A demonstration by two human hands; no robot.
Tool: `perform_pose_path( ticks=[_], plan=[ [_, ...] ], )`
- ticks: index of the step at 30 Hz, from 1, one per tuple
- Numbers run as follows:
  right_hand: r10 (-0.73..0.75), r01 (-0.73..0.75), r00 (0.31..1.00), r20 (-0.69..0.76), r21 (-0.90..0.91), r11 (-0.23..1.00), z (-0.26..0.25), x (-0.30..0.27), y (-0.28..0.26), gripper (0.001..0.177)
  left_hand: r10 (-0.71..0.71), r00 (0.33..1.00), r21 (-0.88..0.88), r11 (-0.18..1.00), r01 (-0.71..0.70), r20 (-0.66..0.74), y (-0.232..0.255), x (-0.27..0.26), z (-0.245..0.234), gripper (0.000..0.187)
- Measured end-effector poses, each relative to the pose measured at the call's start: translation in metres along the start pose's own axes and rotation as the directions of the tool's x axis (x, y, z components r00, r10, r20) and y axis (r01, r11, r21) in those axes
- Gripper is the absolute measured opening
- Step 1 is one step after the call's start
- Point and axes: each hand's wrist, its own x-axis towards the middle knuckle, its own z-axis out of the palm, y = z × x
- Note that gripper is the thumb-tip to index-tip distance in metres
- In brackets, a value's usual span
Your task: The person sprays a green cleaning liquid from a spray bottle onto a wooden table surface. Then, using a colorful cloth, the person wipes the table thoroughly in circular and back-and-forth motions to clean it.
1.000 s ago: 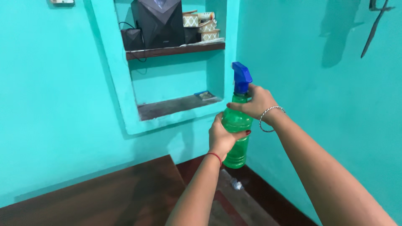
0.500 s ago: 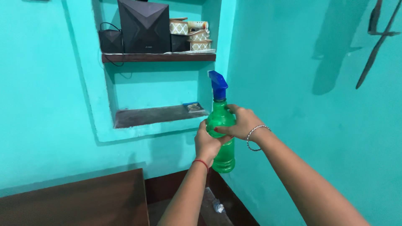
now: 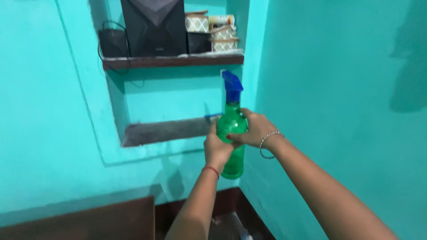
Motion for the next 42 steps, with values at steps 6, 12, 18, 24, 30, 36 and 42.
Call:
perform_pose_path(
  ticks=[6, 12, 18, 24, 30, 36, 42],
  plan=[
    [-0.057, 0.054, 0.998, 0.032, 0.071, 0.996, 0.042, 0.054, 0.017, 0.103, -0.055, 0.998, 0.121, 0.991, 0.06, -0.04, -0.034, 0.055, -0.003, 0.076],
    [-0.03, 0.016, 0.989, 0.143, 0.095, 0.995, 0.079, 0.11, 0.032, 0.103, -0.028, 0.997, 0.224, 0.974, 0.044, -0.076, -0.073, 0.102, -0.002, 0.07],
    [-0.213, 0.187, 0.969, 0.123, 0.194, 0.963, 0.113, 0.168, 0.057, 0.101, -0.035, 0.987, 0.245, 0.967, 0.072, -0.155, -0.106, 0.151, 0.007, 0.072],
    [-0.283, 0.249, 0.948, 0.145, 0.215, 0.944, 0.131, 0.23, 0.084, 0.1, -0.019, 0.972, 0.269, 0.96, 0.083, -0.234, -0.116, 0.194, 0.028, 0.069],
    [-0.356, 0.303, 0.92, 0.166, 0.275, 0.912, 0.169, 0.282, 0.101, 0.096, 0.003, 0.947, 0.248, 0.965, 0.081, -0.322, -0.15, 0.232, 0.034, 0.073],
    [-0.447, 0.391, 0.892, 0.07, 0.377, 0.839, 0.223, 0.333, 0.105, 0.093, 0.097, 0.904, 0.346, 0.936, 0.059, -0.416, -0.196, 0.286, 0.024, 0.072],
    [-0.358, 0.292, 0.92, 0.159, 0.331, 0.897, 0.264, 0.387, 0.096, 0.098, 0.14, 0.91, 0.306, 0.952, -0.015, -0.391, -0.238, 0.343, 0.008, 0.078]
  ],
)
